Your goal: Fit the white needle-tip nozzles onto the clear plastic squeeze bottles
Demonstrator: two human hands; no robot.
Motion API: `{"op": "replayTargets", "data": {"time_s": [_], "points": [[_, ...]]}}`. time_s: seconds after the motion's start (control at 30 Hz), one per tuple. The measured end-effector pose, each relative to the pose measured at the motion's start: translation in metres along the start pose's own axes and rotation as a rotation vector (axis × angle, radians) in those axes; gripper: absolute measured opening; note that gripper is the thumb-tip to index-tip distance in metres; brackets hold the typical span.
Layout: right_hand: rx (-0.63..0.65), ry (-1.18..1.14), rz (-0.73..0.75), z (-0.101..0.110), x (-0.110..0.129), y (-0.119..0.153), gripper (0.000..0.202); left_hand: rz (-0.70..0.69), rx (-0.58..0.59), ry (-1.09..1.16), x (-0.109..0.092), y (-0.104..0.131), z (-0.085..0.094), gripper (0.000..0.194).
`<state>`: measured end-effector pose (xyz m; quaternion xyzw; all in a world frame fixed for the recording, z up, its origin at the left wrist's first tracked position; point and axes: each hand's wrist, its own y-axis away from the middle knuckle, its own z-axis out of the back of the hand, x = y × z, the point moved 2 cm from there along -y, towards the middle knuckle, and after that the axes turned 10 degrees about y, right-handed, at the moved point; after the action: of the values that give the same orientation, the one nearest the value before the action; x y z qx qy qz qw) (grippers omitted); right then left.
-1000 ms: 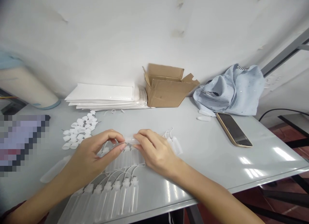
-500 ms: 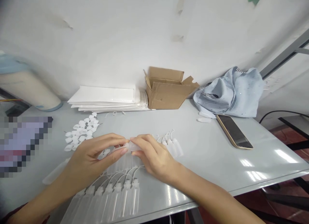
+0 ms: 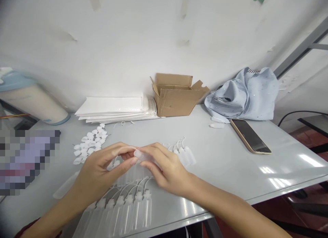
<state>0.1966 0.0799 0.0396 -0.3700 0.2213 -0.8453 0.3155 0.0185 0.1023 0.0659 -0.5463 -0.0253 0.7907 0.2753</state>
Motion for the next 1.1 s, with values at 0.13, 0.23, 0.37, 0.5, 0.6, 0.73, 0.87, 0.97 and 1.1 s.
{"op": "replayTargets", "data": {"time_s": [0.13,0.23,0.37,0.5,0.6,0.73,0.87,0.97,1.1], "points": [[0.049,-0.133,-0.178,-0.002,0.001,0.000,0.023,-0.042,-0.036,-0.005,-0.003,0.001,-0.001,0.009],[0.064,-0.249,-0.263,-0.006,0.000,0.001,0.021,-0.098,-0.074,-0.030,-0.003,0.003,-0.003,0.012],[0.093,-0.463,-0.381,-0.008,-0.001,0.000,0.023,-0.200,-0.121,-0.004,-0.002,0.005,-0.006,0.015],[0.152,-0.675,-0.440,-0.006,0.002,-0.005,0.021,-0.188,-0.121,0.013,-0.001,0.005,-0.004,0.014],[0.224,-0.742,-0.449,-0.005,0.005,-0.008,0.022,-0.152,-0.129,0.007,0.000,0.004,-0.003,0.011],[0.282,-0.809,-0.434,-0.007,0.006,-0.007,0.024,-0.115,-0.107,0.004,0.000,0.003,-0.005,0.008],[0.278,-0.831,-0.437,-0.006,0.006,-0.006,0.022,-0.118,-0.084,-0.007,-0.002,0.004,-0.005,0.009],[0.239,-0.796,-0.443,-0.003,0.004,-0.008,0.021,-0.177,-0.060,-0.020,-0.004,0.007,-0.006,0.013],[0.237,-0.860,-0.499,-0.003,0.000,-0.007,0.023,-0.382,-0.077,-0.140,-0.005,0.011,-0.007,0.021]]}}
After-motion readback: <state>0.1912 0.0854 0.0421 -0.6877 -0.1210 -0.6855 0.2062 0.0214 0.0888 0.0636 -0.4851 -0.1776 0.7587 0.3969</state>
